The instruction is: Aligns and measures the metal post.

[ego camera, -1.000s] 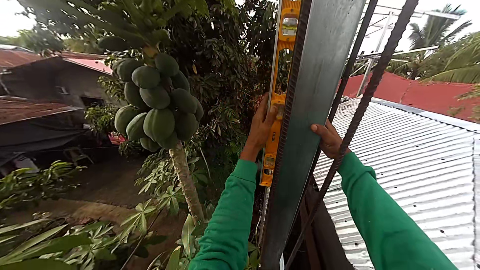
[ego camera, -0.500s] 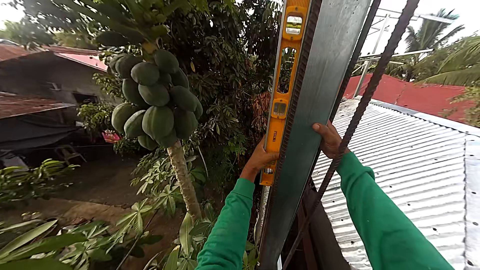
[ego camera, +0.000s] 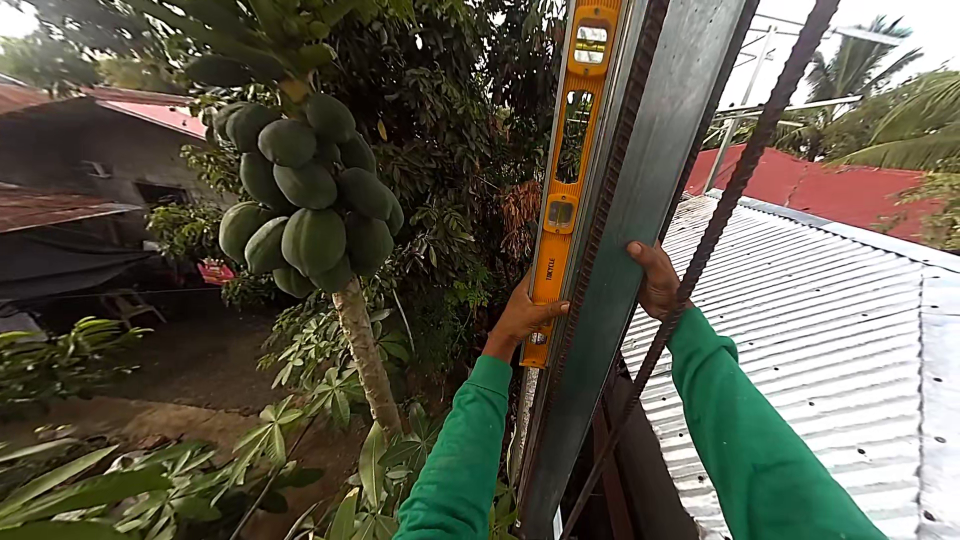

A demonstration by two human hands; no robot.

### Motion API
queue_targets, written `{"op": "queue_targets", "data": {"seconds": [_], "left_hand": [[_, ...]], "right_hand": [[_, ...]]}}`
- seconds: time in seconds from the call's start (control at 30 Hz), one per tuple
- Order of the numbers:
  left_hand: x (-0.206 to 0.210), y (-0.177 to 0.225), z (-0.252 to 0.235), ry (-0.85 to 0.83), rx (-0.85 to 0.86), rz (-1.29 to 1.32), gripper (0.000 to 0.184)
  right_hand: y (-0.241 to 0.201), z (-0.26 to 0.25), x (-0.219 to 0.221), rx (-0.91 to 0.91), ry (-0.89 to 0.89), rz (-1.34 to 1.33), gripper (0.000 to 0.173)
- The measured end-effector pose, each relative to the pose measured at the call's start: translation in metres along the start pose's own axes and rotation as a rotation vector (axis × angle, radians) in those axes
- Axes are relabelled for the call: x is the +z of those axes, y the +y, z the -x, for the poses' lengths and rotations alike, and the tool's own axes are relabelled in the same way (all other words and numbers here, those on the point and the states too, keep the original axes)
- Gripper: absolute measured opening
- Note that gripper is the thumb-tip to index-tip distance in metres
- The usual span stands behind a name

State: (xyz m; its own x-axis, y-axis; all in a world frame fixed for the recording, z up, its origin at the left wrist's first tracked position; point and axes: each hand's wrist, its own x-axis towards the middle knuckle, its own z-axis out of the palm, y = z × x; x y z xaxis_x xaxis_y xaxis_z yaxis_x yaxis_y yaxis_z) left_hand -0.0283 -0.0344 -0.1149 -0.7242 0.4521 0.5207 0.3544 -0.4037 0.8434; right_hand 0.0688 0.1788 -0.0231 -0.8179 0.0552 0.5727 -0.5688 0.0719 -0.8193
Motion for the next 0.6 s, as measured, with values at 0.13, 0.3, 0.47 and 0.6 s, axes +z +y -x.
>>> {"op": "queue_targets", "data": {"seconds": [0.13,0.3,0.47,0.6], "left_hand": [[-0.0024,-0.0059,-0.0035,-0.011,0.015,-0.003,0.076],[-0.0007,-0.0042,-0.004,-0.016,0.018,0.016,0.077],[-0.0026,-0.0069,-0.005,-0.035,0.034,0.023,0.081],[-0.0022,-0.0065,-0.0036,-0.03,0.041,0.028,0.083]], "right_hand": [[0.0005,0.0001,0.0003,0.01,0.01,-0.008,0.078],[0.0013,-0.0012,-0.0007,0.007,0.003,-0.018,0.079],[0.0008,-0.0009,0.0001,0.006,0.012,-0.027,0.082],[0.0024,-0.0003,0.0001,0.004,0.016,-0.027,0.081]]}}
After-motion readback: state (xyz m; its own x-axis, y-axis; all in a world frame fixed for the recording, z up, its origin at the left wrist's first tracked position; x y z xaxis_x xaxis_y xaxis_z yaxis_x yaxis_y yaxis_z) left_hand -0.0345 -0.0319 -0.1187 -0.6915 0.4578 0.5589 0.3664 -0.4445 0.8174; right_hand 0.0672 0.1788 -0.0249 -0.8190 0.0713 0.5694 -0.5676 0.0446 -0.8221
